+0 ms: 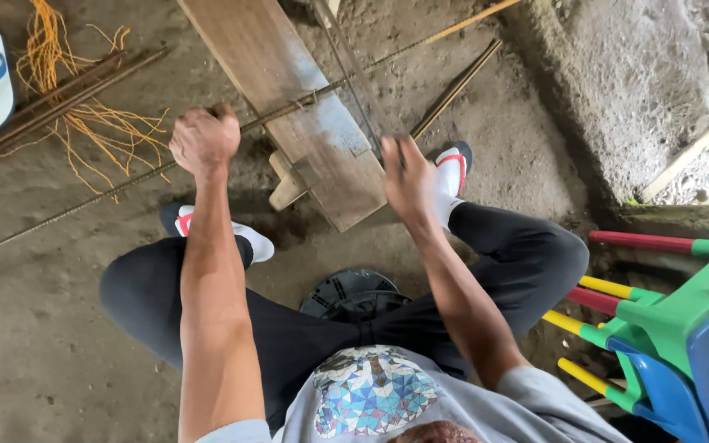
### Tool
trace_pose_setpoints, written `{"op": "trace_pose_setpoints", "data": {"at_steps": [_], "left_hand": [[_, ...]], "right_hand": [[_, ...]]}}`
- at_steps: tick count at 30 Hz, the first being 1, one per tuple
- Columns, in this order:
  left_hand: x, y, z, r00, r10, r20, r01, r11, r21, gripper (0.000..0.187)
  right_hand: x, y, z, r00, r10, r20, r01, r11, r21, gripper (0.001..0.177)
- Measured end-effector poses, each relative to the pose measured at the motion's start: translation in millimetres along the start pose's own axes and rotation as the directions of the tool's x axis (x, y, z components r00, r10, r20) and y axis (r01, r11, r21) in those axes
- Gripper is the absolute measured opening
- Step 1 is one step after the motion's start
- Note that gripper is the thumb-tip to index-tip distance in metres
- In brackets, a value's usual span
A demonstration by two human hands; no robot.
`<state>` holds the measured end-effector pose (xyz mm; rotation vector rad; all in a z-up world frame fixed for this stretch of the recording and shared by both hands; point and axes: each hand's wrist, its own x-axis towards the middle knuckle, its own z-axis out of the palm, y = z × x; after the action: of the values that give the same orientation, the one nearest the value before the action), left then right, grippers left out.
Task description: Tying rebar intersections with wire using a manual hook tool
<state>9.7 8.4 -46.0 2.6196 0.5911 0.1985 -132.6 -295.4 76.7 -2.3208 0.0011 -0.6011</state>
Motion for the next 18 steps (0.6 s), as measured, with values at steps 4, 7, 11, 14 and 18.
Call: {"op": "trace_pose_setpoints", "data": {"at_steps": [4,7,11,14,18], "left_hand": [[-4,0,-6,1.000,-0.001,-0.015,0.001,1.000,0.021,0.037],[-9,6,-14,1.000,0.019,0.006,-0.019,1.000,0.008,0.040],[-5,0,-5,0.998,0.028,-0.051,-0.029,0.999,-0.016,0.038],[-7,-3,11,0.982,0.106,-0.155,-0.096,0.993,0.067,0.040],[-6,-6,14,0.989,0.097,-0.115,-0.094,0.995,0.033,0.038]], "right_hand": [[23,-20,11,0.996,0.082,-0.018,-0.081,0.995,0.062,0.025],[-11,-9,-20,0.995,0.097,0.005,-0.097,0.995,0.015,0.028],[-69,0,-65,0.976,0.201,0.082,-0.194,0.978,-0.079,0.028],[-45,-30,-70,0.948,0.232,0.217,-0.233,0.972,-0.020,0.025],[16,-26,-10,0.913,0.263,0.312,-0.281,0.960,0.012,0.029]]}}
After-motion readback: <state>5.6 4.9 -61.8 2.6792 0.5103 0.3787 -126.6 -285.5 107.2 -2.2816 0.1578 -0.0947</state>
